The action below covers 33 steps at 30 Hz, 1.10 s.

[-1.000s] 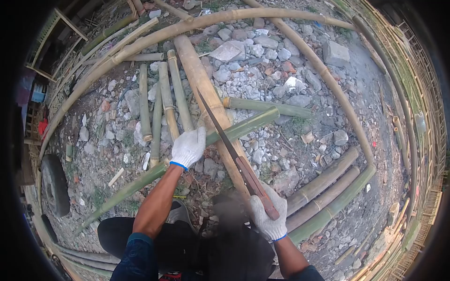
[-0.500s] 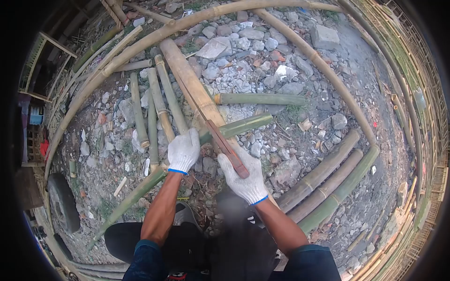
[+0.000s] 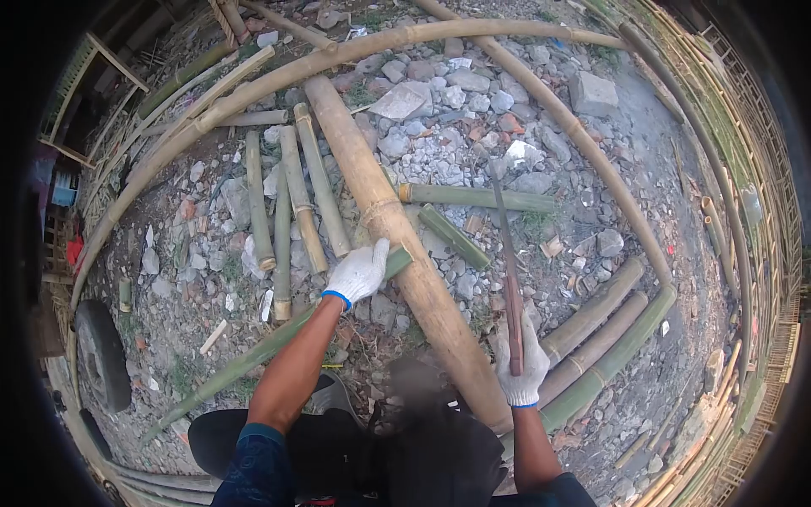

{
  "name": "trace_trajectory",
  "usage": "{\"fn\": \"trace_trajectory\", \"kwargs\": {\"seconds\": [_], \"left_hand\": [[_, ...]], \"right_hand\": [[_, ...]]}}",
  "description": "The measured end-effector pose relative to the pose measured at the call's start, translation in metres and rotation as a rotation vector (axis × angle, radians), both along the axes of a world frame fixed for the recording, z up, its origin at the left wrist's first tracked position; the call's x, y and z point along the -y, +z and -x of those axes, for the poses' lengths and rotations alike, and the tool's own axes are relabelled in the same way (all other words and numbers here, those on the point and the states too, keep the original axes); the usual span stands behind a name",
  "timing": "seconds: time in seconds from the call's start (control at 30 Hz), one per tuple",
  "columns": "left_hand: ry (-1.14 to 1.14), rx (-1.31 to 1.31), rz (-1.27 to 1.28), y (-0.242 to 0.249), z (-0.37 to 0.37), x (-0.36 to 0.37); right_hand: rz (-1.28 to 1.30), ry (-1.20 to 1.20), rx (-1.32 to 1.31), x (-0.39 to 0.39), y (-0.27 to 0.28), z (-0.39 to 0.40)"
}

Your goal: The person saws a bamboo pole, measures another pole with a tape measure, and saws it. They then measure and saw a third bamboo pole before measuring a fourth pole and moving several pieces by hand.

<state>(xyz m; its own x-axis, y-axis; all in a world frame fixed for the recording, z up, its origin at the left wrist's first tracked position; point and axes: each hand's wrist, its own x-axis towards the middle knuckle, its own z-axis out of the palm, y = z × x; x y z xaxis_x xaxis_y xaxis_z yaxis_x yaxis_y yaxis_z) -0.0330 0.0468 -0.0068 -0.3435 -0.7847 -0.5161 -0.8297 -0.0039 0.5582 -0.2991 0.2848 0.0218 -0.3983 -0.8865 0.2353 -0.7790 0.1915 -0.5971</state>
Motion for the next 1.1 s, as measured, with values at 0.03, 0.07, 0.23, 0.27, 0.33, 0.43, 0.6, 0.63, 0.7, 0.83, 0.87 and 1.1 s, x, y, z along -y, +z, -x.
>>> {"fn": "trace_trajectory", "kwargs": {"seconds": [0.03,0.07,0.23,0.27,0.33,0.43,0.6,0.63,0.7,0.83,0.87,1.1], "left_hand": [[-0.015,-0.041,-0.087,0.013,0.003,0.005],[-0.029,-0.080,-0.182,0.025,0.006,0.007],[0.128,-0.069,0.135,0.013,0.010,0.006],[0.112,-0.085,0.199,0.015,-0.002,0.007],[0.063,-0.117,0.323,0.022,-0.041,0.005],[-0.168,0.047,0.299,0.061,-0.127,-0.021],[-0.054,0.388,0.241,0.089,-0.280,-0.098],[-0.075,0.486,0.269,0.090,-0.303,-0.121],[-0.064,0.613,0.271,0.083,-0.348,-0.166],[0.067,0.781,0.262,0.023,-0.434,-0.230],[0.094,0.831,0.278,0.015,-0.444,-0.234],[0.010,0.725,0.015,-0.007,-0.442,-0.228]], "right_hand": [[-0.116,-0.057,0.049,-0.007,-0.025,0.010],[-0.212,-0.021,-0.034,-0.004,-0.030,0.009],[-0.281,0.118,-0.119,0.038,-0.043,0.002],[-0.247,0.127,-0.095,0.045,-0.045,0.005],[-0.207,0.164,-0.059,0.082,-0.039,0.001],[-0.192,0.213,-0.137,0.140,-0.068,0.002],[-0.535,0.280,-0.418,0.196,-0.104,-0.005],[-0.629,0.275,-0.470,0.199,-0.104,-0.008],[-0.654,0.261,-0.483,0.203,-0.115,-0.003],[-0.392,0.188,-0.187,0.192,-0.114,0.005],[-0.273,0.153,-0.068,0.189,-0.115,0.009],[0.568,-0.398,1.590,0.171,-0.038,0.116]]}}
